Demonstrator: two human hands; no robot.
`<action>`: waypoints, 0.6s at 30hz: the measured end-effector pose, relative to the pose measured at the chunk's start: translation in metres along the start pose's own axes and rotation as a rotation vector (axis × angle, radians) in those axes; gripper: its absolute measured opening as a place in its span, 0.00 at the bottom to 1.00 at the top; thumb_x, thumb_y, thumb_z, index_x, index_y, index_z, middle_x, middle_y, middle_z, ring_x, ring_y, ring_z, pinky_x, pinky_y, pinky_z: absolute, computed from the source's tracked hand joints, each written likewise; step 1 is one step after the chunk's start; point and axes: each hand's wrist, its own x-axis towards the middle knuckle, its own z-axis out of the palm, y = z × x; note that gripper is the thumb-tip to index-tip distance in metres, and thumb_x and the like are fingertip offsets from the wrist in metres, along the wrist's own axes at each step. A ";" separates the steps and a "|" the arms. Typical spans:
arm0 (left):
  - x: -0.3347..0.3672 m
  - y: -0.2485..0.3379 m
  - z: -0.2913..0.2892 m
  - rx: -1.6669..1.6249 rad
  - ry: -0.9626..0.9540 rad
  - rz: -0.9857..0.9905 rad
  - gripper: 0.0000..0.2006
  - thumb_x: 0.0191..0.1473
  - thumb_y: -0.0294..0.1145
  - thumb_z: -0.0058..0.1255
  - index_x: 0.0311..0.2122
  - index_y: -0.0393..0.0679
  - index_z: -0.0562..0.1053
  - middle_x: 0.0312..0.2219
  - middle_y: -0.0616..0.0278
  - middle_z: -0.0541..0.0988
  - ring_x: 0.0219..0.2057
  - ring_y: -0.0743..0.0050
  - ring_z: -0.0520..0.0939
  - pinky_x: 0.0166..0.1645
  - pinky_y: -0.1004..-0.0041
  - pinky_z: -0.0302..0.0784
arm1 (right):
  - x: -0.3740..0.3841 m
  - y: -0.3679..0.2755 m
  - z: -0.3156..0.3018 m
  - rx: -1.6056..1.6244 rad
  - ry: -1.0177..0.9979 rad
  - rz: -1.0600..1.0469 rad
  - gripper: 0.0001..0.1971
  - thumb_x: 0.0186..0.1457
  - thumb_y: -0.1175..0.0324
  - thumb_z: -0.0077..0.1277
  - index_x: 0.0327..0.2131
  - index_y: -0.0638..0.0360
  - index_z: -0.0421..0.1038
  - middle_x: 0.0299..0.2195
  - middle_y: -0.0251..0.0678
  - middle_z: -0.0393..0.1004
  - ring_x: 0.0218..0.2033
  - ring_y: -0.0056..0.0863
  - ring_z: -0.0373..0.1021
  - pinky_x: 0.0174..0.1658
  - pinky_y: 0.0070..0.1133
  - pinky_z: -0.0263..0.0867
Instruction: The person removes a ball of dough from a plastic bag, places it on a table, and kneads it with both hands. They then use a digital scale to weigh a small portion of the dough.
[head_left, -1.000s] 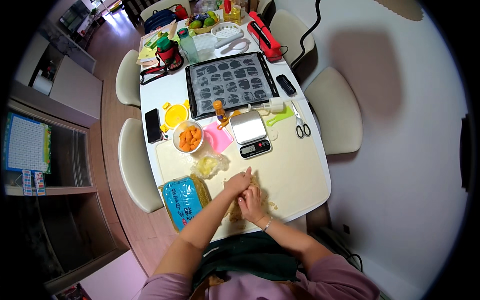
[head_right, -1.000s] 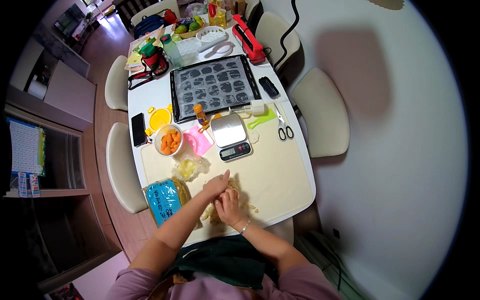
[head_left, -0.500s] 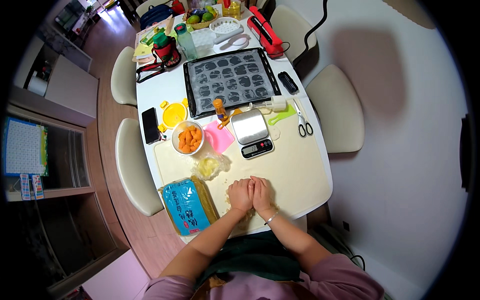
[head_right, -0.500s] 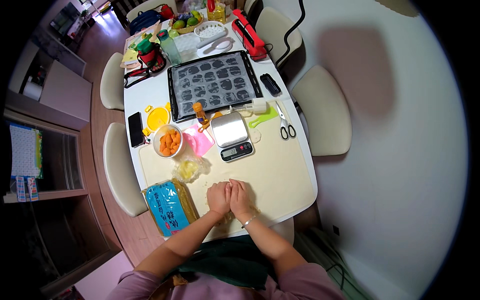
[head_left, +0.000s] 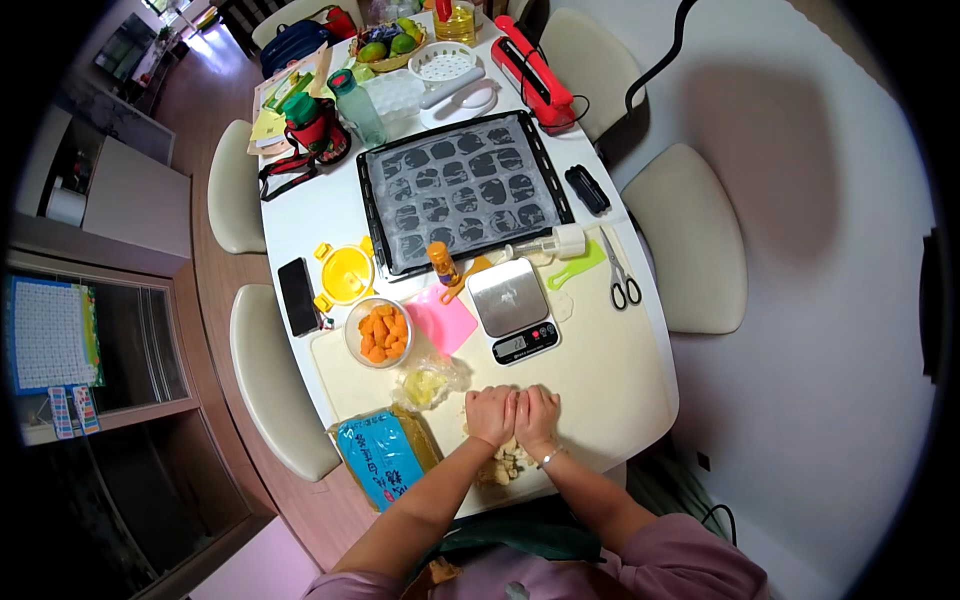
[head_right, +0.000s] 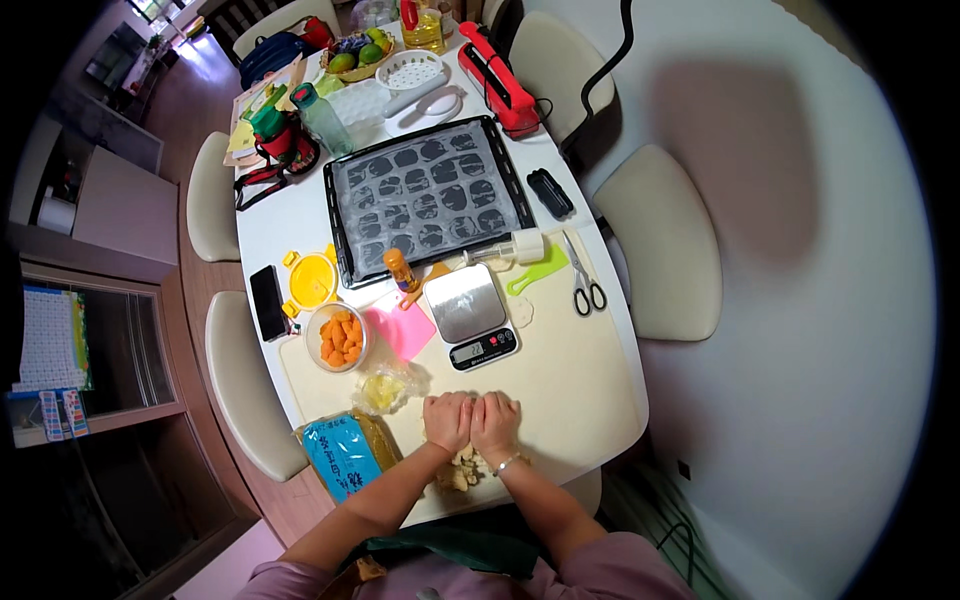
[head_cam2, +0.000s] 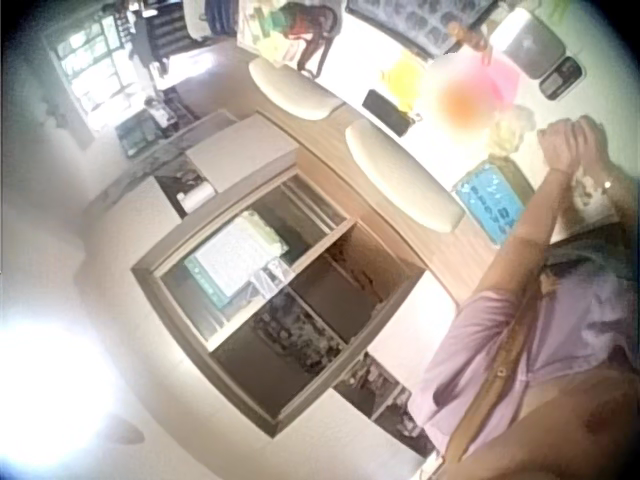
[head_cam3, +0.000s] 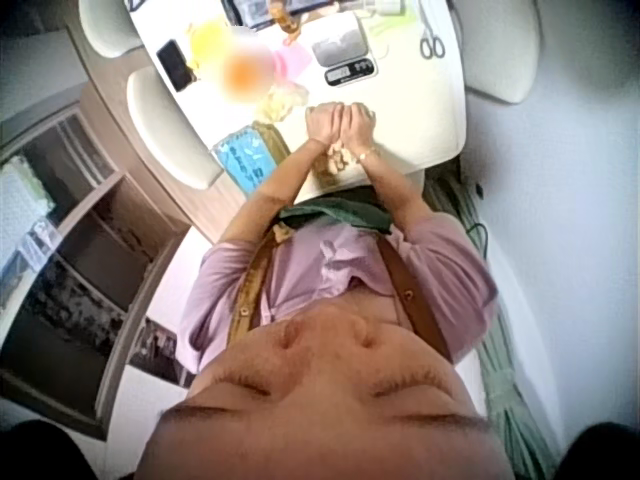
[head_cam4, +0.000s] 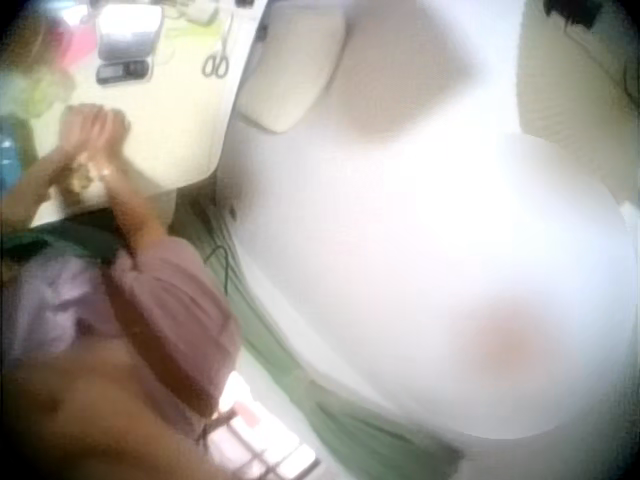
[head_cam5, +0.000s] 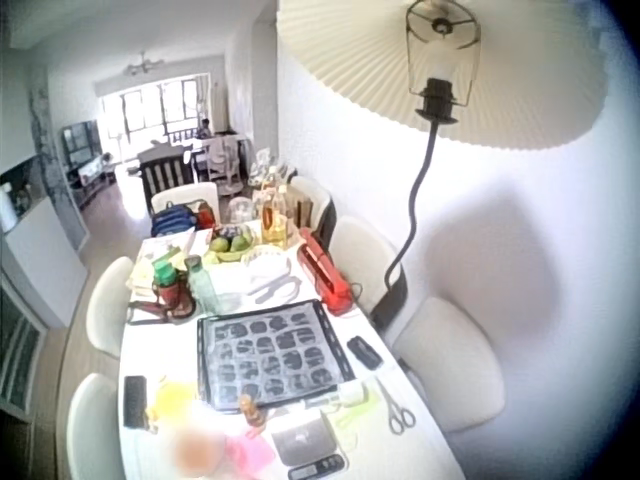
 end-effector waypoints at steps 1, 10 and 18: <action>0.002 -0.005 0.001 0.014 -0.011 0.004 0.12 0.60 0.39 0.42 0.29 0.48 0.75 0.25 0.60 0.78 0.32 0.56 0.78 0.39 0.58 0.62 | 0.003 0.001 0.000 0.002 -0.009 -0.011 0.11 0.60 0.66 0.43 0.24 0.56 0.65 0.24 0.39 0.69 0.28 0.43 0.67 0.37 0.35 0.57; 0.015 -0.010 -0.012 -0.125 -0.141 -0.188 0.21 0.65 0.48 0.36 0.35 0.48 0.79 0.30 0.52 0.82 0.36 0.49 0.81 0.42 0.56 0.70 | 0.022 -0.002 -0.016 0.153 -0.243 0.100 0.11 0.61 0.62 0.50 0.30 0.59 0.69 0.29 0.44 0.75 0.34 0.45 0.72 0.44 0.37 0.63; 0.030 -0.032 -0.054 -0.372 -0.632 -0.095 0.30 0.50 0.62 0.58 0.45 0.43 0.78 0.36 0.57 0.83 0.38 0.63 0.83 0.46 0.69 0.78 | 0.019 0.007 -0.063 -0.014 -0.747 -0.382 0.49 0.34 0.50 0.73 0.58 0.62 0.60 0.55 0.51 0.65 0.56 0.50 0.63 0.60 0.34 0.61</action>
